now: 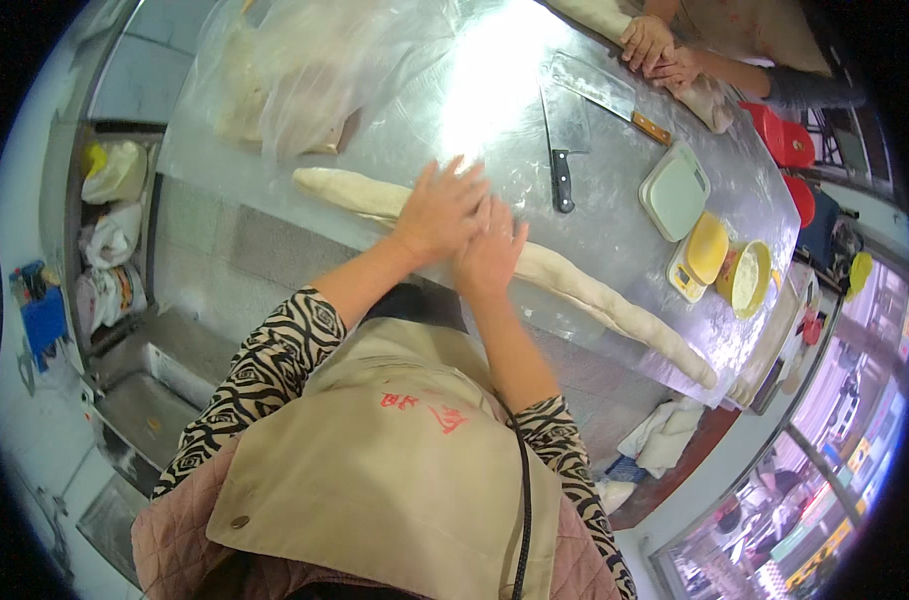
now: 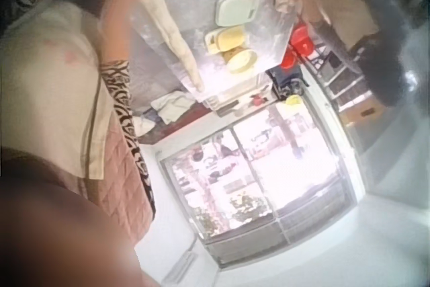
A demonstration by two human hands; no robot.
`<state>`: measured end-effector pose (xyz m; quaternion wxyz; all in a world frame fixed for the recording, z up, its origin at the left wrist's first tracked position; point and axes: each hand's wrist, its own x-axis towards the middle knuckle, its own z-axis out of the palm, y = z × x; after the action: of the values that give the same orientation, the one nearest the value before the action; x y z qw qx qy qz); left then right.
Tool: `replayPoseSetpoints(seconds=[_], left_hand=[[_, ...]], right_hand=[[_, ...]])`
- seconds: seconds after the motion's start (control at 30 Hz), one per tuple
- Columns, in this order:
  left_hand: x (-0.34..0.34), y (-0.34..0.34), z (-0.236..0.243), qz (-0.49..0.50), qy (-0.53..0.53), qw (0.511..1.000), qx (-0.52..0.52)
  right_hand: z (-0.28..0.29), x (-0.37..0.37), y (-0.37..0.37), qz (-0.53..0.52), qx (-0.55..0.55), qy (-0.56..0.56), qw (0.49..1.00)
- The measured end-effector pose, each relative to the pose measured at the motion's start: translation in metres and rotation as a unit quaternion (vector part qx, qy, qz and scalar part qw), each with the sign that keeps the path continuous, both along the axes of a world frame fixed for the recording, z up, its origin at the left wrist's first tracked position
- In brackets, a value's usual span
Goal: The person arranges small dough pieces on a tray, covers them with a cloth, then kneads and rolls a long dough log on a floured metal table. The person uses a knife to cut the log into smaller pieces.
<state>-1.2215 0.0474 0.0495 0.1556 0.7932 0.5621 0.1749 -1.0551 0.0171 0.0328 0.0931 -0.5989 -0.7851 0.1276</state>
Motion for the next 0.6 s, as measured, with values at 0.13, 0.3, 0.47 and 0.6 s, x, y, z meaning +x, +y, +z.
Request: replayPoseSetpoints(seconds=[0.13, 0.3, 0.47, 0.6], left_hand=[[-0.019, -0.086, 0.020, -0.038, -0.024, 0.998, -0.041], [-0.041, -0.083, 0.002, -0.066, -0.018, 0.997, -0.031], [-0.065, 0.025, -0.028, 0.009, 0.031, 0.998, 0.048], [-0.100, -0.011, -0.012, -0.021, 0.067, 0.998, 0.000]], right_hand=[[0.019, 0.022, -0.071, 0.086, -0.109, 0.009, 0.990], [0.010, 0.024, -0.044, 0.127, -0.059, 0.003, 0.990], [-0.013, -0.006, 0.053, -0.023, 0.055, 0.009, 0.998], [0.003, -0.045, 0.019, 0.016, 0.041, -0.016, 0.999]])
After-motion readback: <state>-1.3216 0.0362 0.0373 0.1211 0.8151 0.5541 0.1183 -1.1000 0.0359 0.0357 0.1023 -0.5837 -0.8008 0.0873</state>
